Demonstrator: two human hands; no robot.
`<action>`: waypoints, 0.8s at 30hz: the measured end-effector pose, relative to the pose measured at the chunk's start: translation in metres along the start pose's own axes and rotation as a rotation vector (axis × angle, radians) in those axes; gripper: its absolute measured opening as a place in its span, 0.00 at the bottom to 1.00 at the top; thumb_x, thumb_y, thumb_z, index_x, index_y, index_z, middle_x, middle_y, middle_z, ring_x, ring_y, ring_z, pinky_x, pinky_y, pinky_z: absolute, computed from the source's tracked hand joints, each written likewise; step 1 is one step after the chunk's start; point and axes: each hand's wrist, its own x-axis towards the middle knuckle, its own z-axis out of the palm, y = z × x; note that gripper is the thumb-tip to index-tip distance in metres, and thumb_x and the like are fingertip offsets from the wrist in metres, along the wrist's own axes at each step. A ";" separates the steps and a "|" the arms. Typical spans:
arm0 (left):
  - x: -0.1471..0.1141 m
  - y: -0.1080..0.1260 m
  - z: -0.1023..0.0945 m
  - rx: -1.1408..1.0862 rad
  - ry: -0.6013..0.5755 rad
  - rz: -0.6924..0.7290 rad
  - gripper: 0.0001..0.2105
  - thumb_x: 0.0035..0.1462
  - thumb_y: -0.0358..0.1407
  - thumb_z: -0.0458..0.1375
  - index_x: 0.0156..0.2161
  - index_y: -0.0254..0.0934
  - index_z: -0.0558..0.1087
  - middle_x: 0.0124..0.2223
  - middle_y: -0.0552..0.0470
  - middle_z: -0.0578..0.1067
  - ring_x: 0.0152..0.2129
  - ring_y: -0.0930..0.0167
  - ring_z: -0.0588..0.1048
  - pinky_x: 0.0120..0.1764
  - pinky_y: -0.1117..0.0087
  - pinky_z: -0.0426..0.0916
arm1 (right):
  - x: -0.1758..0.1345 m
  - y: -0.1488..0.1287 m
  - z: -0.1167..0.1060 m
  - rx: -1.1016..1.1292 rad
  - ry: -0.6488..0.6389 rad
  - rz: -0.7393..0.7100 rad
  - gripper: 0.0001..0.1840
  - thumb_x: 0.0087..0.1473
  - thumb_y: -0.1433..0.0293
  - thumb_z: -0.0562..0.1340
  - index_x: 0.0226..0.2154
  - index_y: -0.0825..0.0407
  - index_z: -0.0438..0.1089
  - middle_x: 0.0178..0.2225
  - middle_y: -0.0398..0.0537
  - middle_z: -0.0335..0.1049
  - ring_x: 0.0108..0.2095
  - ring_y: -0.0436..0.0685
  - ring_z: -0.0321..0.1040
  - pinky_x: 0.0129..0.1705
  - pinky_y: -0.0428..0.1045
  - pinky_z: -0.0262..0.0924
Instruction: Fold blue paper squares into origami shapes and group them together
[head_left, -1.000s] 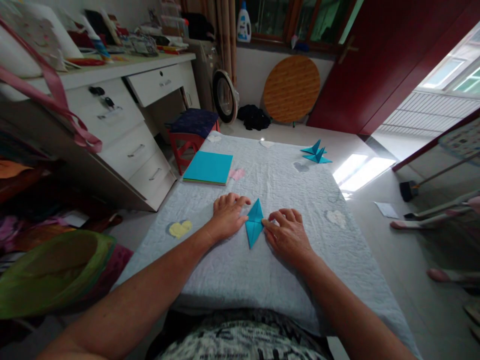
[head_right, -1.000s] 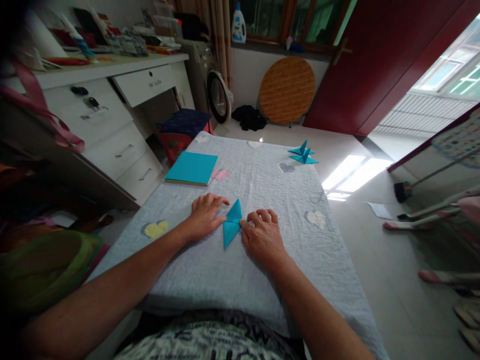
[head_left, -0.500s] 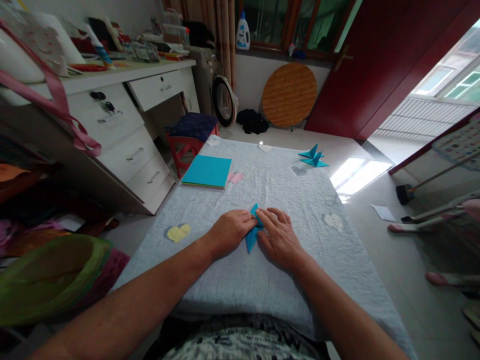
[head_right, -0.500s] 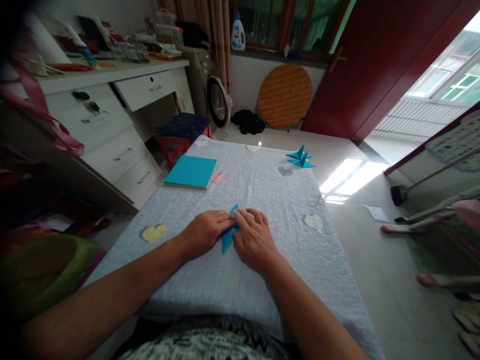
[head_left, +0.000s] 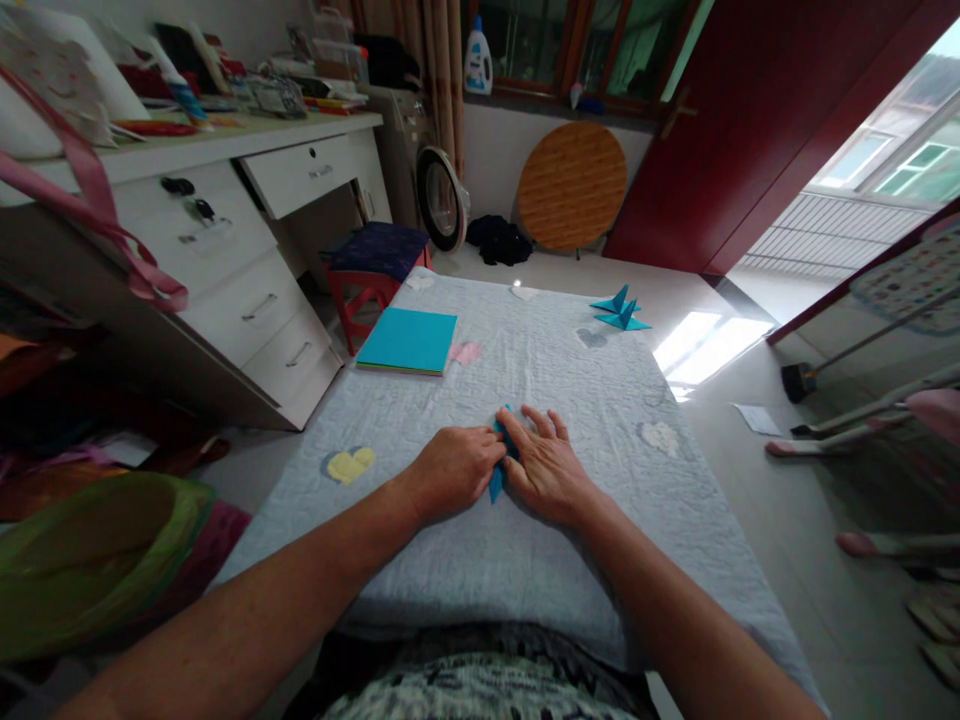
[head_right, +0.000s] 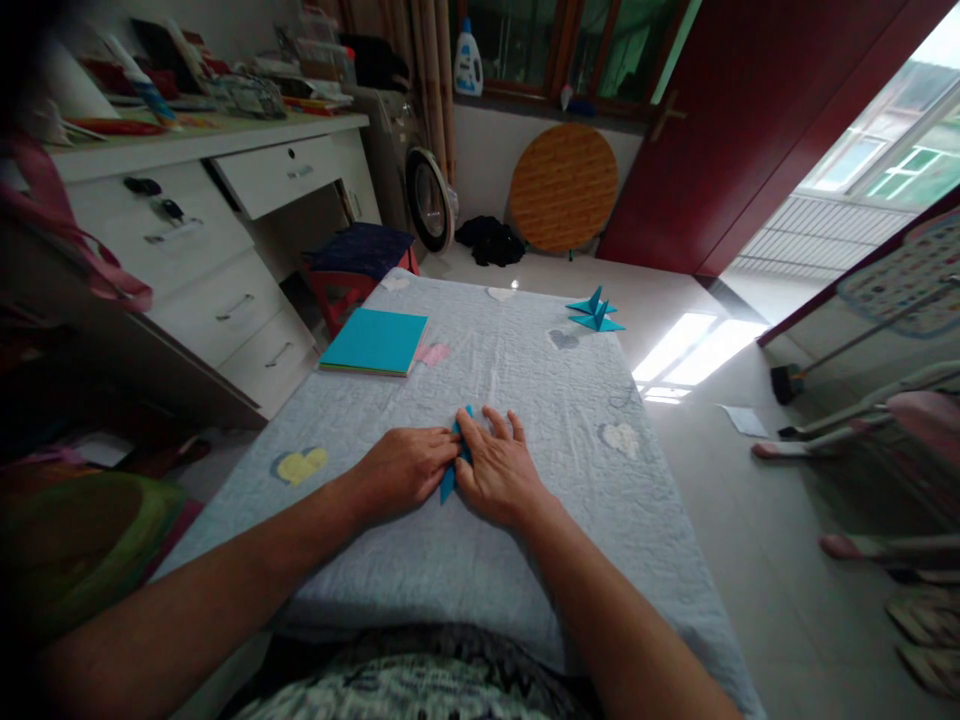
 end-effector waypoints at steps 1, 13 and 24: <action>0.000 0.000 -0.001 0.012 -0.006 -0.002 0.08 0.60 0.29 0.54 0.42 0.35 0.74 0.46 0.44 0.79 0.47 0.61 0.76 0.50 0.62 0.71 | 0.001 0.000 0.000 0.000 -0.006 0.010 0.34 0.61 0.66 0.51 0.68 0.56 0.51 0.64 0.53 0.62 0.69 0.67 0.44 0.68 0.66 0.30; 0.006 -0.009 0.001 -0.153 0.291 -0.212 0.07 0.61 0.32 0.55 0.43 0.38 0.73 0.44 0.48 0.78 0.44 0.64 0.75 0.50 0.64 0.67 | 0.000 0.008 0.006 -0.008 0.166 0.160 0.35 0.60 0.65 0.53 0.66 0.63 0.52 0.65 0.62 0.57 0.66 0.70 0.46 0.66 0.65 0.40; 0.015 -0.015 0.009 -0.149 0.211 -0.473 0.17 0.51 0.44 0.65 0.43 0.39 0.71 0.51 0.46 0.71 0.52 0.57 0.66 0.56 0.53 0.59 | -0.004 0.006 0.003 0.101 0.221 0.081 0.14 0.60 0.62 0.60 0.45 0.51 0.68 0.53 0.57 0.67 0.56 0.67 0.58 0.59 0.63 0.51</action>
